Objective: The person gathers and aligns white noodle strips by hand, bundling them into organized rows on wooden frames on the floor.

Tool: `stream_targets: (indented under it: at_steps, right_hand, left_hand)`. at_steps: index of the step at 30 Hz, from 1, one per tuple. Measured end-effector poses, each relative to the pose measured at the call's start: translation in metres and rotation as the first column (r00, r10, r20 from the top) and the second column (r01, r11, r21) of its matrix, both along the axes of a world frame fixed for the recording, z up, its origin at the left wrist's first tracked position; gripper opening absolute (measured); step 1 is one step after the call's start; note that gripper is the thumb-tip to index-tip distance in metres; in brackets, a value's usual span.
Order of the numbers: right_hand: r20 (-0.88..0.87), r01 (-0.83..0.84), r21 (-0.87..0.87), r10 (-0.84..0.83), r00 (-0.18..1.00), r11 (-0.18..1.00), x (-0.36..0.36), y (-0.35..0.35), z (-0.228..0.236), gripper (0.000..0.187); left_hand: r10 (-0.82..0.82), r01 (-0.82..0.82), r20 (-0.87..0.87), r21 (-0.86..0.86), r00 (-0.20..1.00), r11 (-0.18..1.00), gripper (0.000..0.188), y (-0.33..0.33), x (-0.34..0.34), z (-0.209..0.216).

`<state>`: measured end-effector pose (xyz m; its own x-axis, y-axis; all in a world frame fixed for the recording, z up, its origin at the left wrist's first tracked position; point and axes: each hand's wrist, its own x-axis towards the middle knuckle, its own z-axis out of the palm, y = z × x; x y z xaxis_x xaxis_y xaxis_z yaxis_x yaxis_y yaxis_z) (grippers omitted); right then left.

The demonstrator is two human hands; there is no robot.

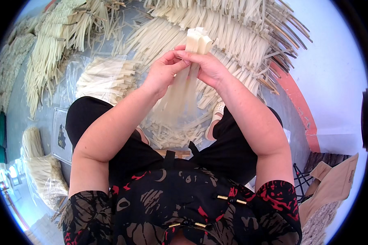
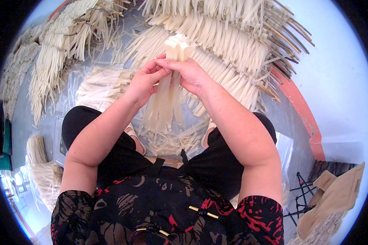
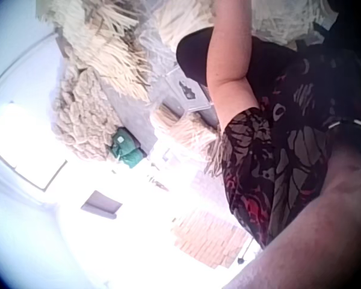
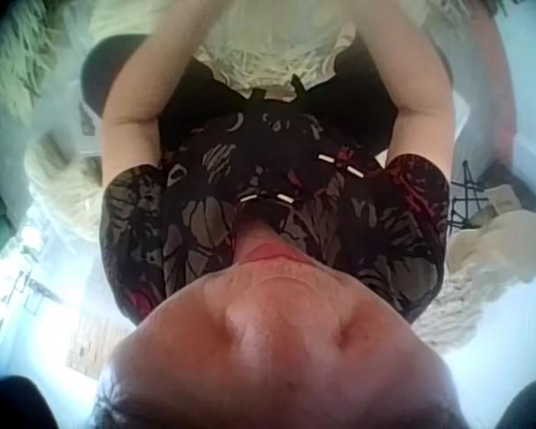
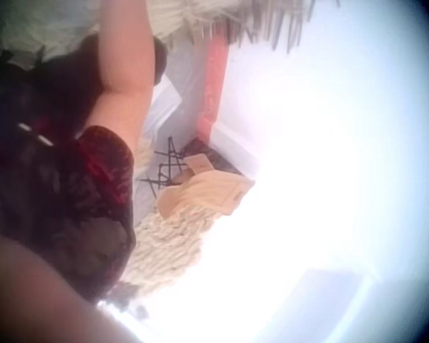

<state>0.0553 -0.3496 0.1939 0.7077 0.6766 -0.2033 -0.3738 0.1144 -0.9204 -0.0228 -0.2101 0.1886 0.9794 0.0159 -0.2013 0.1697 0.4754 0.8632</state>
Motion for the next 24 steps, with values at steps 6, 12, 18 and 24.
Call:
stream_targets:
  at_steps: [6,12,18,24]
  right_hand:
    - [-0.144,0.092,0.023,-0.087,0.986,0.996,0.002,0.001,0.006,0.036]
    - [0.162,-0.037,-0.136,0.059,0.985,0.99,-0.009,-0.003,0.035,0.042]
    - [0.206,-0.354,-0.169,0.385,0.9,0.92,-0.016,0.001,0.038,0.047]
    - [0.203,-0.279,-0.209,0.32,0.925,0.937,-0.014,0.001,0.039,0.052]
  left_hand:
    - [0.073,-0.101,0.094,0.34,0.993,0.935,0.045,0.009,0.013,-0.013]
    - [-0.25,0.229,0.041,0.287,0.967,0.93,0.064,0.012,0.007,0.004]
    - [-0.461,0.402,0.124,0.328,0.879,0.855,0.039,0.006,-0.001,0.01]
    - [-0.393,0.397,0.116,-0.012,0.912,0.918,0.022,0.001,-0.005,-0.001]
